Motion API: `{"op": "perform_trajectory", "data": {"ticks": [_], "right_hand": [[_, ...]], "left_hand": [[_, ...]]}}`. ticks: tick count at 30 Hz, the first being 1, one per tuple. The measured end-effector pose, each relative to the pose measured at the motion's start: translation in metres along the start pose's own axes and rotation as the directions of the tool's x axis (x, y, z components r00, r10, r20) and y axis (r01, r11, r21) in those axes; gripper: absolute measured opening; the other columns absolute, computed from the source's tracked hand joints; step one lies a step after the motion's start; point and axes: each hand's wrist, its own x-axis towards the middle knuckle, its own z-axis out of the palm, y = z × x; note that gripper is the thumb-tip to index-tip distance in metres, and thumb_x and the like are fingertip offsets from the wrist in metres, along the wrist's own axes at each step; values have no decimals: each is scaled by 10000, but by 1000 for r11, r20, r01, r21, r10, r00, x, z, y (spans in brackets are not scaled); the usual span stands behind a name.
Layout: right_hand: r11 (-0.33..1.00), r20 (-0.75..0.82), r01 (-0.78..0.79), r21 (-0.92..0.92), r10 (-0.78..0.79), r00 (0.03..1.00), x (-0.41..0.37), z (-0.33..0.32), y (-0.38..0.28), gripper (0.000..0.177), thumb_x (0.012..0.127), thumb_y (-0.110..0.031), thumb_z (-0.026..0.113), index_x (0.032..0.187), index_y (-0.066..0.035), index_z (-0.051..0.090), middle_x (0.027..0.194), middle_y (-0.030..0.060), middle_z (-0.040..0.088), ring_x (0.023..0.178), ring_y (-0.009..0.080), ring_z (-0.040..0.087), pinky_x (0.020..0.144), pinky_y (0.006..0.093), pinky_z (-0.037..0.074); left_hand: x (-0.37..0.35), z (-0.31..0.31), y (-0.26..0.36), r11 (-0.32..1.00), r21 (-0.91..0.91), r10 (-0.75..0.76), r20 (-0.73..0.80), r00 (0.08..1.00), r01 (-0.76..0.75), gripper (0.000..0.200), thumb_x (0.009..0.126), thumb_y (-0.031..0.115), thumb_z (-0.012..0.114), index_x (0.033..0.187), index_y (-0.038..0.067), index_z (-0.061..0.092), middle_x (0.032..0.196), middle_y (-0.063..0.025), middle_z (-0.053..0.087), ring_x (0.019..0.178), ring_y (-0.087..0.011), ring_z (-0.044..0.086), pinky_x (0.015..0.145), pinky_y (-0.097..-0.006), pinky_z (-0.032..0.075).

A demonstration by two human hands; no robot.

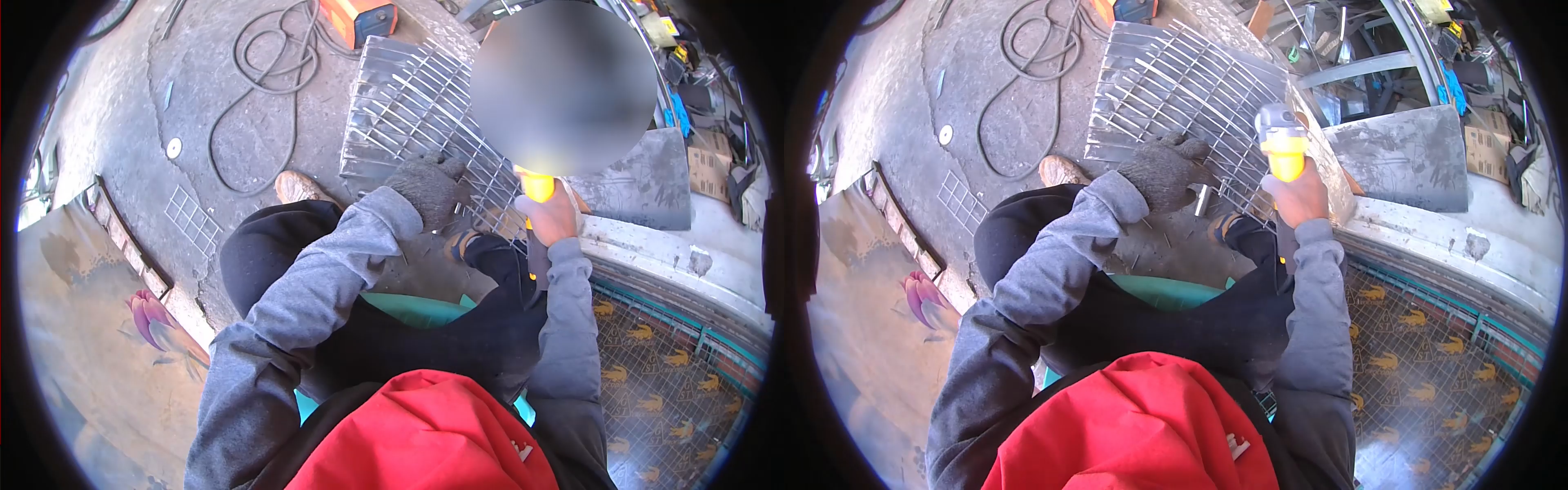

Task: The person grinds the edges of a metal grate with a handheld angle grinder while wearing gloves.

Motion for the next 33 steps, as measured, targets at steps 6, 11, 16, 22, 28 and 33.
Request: {"op": "perform_trajectory", "data": {"ticks": [6, 11, 16, 22, 28, 33], "right_hand": [[986, 73, -51, 160, 39, 997, -11, -14, 32, 542, 758, -220, 812, 1226, 2, 656, 1087, 105, 727, 974, 208, 696, 888, 344, 543], [887, 126, -11, 462, -53, 991, -24, -18, 24, 448, 828, -106, 786, 1250, -19, 661, 1084, 41, 695, 922, 131, 668, 814, 299, 538], [796, 185, -75, 600, -47, 982, -38, -37, 13, 476, 860, -78, 768, 1315, -22, 643, 1057, 23, 663, 858, 124, 655, 740, 287, 544], [736, 230, -109, 668, -66, 971, -40, -41, 19, 475, 886, -129, 768, 1330, -25, 635, 1028, 21, 633, 817, 111, 645, 694, 283, 549], [824, 199, 42, 564, -185, 962, -25, -25, 36, 446, 849, -150, 769, 1249, -10, 630, 1003, 44, 662, 869, 142, 661, 762, 303, 536], [907, 181, 72, 415, -160, 970, -33, -15, 33, 514, 805, -216, 778, 1235, 11, 612, 1058, 112, 701, 929, 222, 685, 860, 371, 546]], "left_hand": [[4, -1, -6, 999, -22, -45, -16, 999, 45, 306, 854, 304, 750, 1151, 239, 788, 1373, -72, 606, 1280, -355, 580, 1091, -497, 458], [0, -18, -12, 989, -11, -150, -27, 988, 149, 330, 903, 383, 731, 1150, 165, 760, 1331, -95, 626, 1252, -372, 596, 1071, -536, 458], [-1, -23, -28, 922, 210, -273, -236, 933, 324, 458, 920, 522, 716, 1176, 143, 736, 1372, -127, 617, 1309, -368, 580, 1166, -632, 338], [-2, -19, -40, 892, 335, -79, -547, 833, 304, 480, 907, 488, 753, 1230, 135, 710, 1370, -143, 605, 1313, -384, 572, 1184, -605, 352], [1, -14, 19, 971, 25, -229, -209, 951, 240, 300, 916, 361, 783, 1065, 102, 758, 1150, -125, 692, 1081, -364, 669, 947, -492, 537], [9, -9, 21, 974, 58, -196, -278, 940, 220, 335, 898, 357, 803, 1108, 102, 746, 1241, -135, 686, 1104, -368, 673, 984, -489, 529]]}}
